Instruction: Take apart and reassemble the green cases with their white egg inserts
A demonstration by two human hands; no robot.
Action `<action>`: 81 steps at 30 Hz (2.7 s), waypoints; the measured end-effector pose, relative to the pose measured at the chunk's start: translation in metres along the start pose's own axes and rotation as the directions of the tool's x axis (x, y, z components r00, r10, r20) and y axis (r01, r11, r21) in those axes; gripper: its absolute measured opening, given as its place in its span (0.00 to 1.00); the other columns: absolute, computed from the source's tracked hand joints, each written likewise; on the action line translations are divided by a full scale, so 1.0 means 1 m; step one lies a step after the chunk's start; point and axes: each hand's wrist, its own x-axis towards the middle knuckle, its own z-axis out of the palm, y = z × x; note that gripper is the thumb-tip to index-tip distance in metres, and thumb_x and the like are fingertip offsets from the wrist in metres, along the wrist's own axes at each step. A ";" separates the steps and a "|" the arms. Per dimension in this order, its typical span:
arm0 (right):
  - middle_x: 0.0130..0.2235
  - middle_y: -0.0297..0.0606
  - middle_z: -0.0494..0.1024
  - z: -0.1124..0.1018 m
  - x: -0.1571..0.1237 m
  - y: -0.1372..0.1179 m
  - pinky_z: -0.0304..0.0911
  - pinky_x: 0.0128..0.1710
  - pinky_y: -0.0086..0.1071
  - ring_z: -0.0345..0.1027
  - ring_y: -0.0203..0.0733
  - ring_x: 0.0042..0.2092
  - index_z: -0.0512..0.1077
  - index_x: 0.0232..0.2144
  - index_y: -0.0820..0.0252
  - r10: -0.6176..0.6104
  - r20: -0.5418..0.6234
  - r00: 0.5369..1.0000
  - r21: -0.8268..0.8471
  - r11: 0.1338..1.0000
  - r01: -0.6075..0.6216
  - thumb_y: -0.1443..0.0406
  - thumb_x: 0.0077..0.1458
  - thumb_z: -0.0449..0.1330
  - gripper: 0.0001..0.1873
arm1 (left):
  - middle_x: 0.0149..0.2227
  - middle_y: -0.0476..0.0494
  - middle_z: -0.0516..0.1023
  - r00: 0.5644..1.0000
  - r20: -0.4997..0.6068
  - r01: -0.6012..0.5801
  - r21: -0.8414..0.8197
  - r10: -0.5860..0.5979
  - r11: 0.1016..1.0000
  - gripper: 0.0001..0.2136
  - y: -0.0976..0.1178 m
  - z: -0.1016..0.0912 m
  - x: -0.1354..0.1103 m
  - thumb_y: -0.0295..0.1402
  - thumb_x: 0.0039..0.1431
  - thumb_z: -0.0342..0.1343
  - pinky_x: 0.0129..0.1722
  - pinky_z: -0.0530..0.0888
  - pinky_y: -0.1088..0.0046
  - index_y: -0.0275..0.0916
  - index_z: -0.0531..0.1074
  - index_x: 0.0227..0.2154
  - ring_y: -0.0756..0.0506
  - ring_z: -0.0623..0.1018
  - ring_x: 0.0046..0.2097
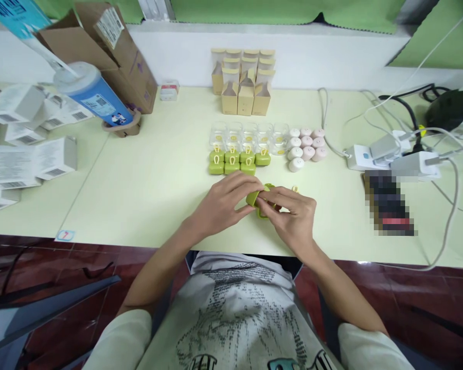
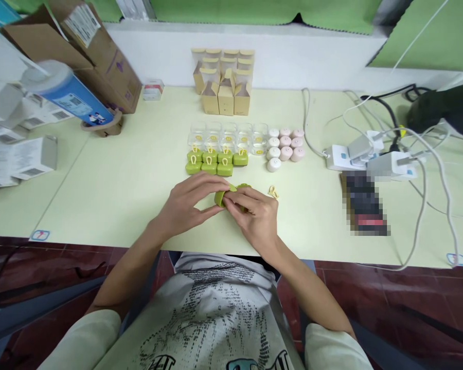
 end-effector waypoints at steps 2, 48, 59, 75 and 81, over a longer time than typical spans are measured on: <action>0.36 0.39 0.89 0.003 -0.001 -0.001 0.76 0.30 0.40 0.80 0.45 0.31 0.90 0.36 0.48 0.067 -0.045 0.997 0.036 0.997 -0.066 0.59 0.73 0.69 0.12 | 0.57 0.39 0.88 0.999 -0.038 -0.010 0.020 0.010 1.000 0.11 0.000 0.005 0.000 0.36 0.79 0.65 0.60 0.84 0.57 0.45 0.79 0.59 0.39 0.87 0.58; 0.34 0.31 0.84 -0.005 0.024 0.025 0.73 0.28 0.35 0.76 0.40 0.29 0.78 0.42 0.51 0.402 0.357 0.843 0.525 0.660 -0.537 0.43 0.47 0.87 0.32 | 0.34 0.48 0.80 0.845 0.194 0.514 -0.550 -0.498 0.658 0.29 0.006 0.018 0.013 0.65 0.77 0.57 0.36 0.73 0.70 0.42 0.71 0.35 0.48 0.78 0.35; 0.36 0.32 0.85 -0.008 0.024 0.014 0.76 0.29 0.33 0.77 0.38 0.29 0.78 0.43 0.53 0.367 0.406 0.837 0.560 0.625 -0.545 0.45 0.49 0.87 0.32 | 0.29 0.50 0.76 0.831 0.066 0.495 -0.538 -0.552 0.682 0.30 -0.002 0.013 0.017 0.64 0.73 0.64 0.34 0.69 0.70 0.40 0.75 0.30 0.49 0.73 0.32; 0.53 0.41 0.89 -0.041 0.032 0.039 0.85 0.52 0.45 0.86 0.48 0.46 0.85 0.49 0.51 0.290 0.070 0.954 0.148 0.943 -0.298 0.51 0.55 0.84 0.24 | 0.43 0.47 0.85 0.777 -0.275 0.572 -0.068 -0.567 0.817 0.16 -0.023 -0.028 0.002 0.39 0.73 0.65 0.44 0.79 0.69 0.44 0.73 0.58 0.45 0.84 0.43; 0.47 0.48 0.92 -0.051 0.054 0.077 0.86 0.55 0.52 0.89 0.57 0.48 0.88 0.47 0.58 0.344 0.140 0.929 -0.084 0.938 -0.335 0.46 0.53 0.82 0.28 | 0.57 0.33 0.87 0.620 -0.134 0.782 0.186 -0.773 0.595 0.28 -0.049 -0.055 -0.011 0.36 0.72 0.65 0.59 0.83 0.47 0.40 0.66 0.71 0.34 0.86 0.54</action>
